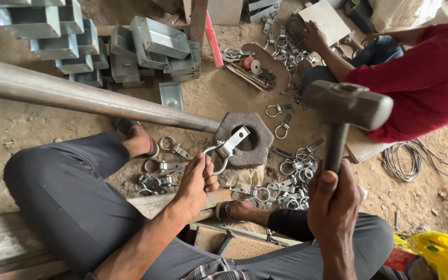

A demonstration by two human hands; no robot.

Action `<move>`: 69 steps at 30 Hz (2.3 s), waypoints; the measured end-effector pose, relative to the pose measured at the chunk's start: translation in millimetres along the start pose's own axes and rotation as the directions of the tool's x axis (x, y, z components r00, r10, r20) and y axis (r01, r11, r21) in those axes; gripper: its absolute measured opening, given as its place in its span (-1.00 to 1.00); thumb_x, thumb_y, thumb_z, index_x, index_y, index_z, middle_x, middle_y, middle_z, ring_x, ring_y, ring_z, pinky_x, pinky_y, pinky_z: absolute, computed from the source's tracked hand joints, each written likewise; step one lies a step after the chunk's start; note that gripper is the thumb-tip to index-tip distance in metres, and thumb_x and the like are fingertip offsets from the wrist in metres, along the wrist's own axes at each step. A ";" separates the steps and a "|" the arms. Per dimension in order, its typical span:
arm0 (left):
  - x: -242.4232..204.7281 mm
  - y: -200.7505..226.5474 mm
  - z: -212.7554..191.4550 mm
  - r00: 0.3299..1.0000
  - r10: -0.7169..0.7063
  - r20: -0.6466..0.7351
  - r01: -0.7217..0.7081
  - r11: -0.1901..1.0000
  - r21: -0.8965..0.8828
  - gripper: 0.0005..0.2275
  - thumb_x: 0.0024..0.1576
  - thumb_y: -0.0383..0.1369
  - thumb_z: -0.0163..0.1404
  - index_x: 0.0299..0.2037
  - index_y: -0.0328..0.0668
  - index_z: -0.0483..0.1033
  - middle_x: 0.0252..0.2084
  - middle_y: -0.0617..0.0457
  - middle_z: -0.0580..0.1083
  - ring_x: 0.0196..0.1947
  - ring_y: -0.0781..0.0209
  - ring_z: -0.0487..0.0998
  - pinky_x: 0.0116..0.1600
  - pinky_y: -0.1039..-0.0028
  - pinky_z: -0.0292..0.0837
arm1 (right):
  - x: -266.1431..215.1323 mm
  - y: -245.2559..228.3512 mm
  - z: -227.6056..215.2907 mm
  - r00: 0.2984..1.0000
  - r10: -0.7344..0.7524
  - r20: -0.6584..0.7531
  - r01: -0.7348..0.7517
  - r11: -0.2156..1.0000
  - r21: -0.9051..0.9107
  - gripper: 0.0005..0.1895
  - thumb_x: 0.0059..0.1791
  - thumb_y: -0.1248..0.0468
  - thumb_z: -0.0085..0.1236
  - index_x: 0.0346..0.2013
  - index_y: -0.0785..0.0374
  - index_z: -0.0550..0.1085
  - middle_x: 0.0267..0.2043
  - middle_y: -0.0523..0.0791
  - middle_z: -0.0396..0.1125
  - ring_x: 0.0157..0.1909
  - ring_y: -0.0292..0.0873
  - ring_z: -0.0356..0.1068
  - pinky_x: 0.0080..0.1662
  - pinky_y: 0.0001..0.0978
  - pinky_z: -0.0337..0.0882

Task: The person sits on the ground and uses a hammer to shape metal hardware components on a stone anvil. They repeatedly pick up metal pieces, position them on the anvil, and strike them to form a specific shape, occasionally adjusting the pieces with their hands.

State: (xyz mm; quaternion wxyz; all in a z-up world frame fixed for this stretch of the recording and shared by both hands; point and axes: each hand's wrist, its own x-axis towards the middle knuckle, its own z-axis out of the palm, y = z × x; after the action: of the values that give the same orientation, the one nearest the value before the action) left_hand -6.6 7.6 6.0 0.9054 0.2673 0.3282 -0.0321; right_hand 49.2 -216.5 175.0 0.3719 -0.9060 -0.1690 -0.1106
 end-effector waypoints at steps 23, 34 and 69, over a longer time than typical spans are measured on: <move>-5.2 -15.4 15.2 0.994 -0.040 -0.104 0.050 0.994 0.098 -0.75 0.38 -0.22 -0.29 -0.30 -0.06 0.34 -0.50 0.18 0.29 -0.55 0.33 0.22 -0.38 0.48 0.21 | -26.2 89.6 94.8 0.856 0.304 0.418 -0.291 0.952 -0.098 -0.56 0.17 -0.01 -0.26 -0.19 0.27 0.45 -0.71 -0.13 0.26 -0.76 -0.28 0.09 -0.68 -0.34 0.11; -0.5 -17.4 6.7 0.997 -0.040 -0.063 0.038 0.999 -0.030 -0.74 0.39 -0.19 -0.32 -0.34 -0.01 0.28 -0.54 0.24 0.19 -0.60 0.40 0.08 -0.43 0.54 0.10 | -17.3 56.7 62.8 0.869 0.318 0.380 -0.338 0.941 -0.015 -0.54 0.17 0.00 -0.30 -0.35 0.25 0.41 -0.71 -0.17 0.25 -0.75 -0.30 0.13 -0.71 -0.33 0.17; 9.1 -6.3 -24.7 0.960 0.209 -0.185 -0.101 0.879 0.467 -0.67 0.34 -0.05 -0.17 -0.36 -0.06 0.40 -0.54 0.24 0.17 -0.60 0.37 0.10 -0.51 0.50 0.05 | -73.8 82.3 43.9 0.848 0.355 0.393 -0.368 0.929 -0.045 -0.62 0.16 0.04 -0.20 -0.31 0.24 0.43 -0.70 -0.12 0.23 -0.73 -0.29 0.08 -0.67 -0.31 0.10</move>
State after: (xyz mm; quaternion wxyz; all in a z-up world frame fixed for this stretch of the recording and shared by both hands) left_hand -15.1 15.7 -18.3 0.7736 0.4981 0.3917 -0.0032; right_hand 16.6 -256.7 67.9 0.3588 -0.9189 -0.0686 0.1485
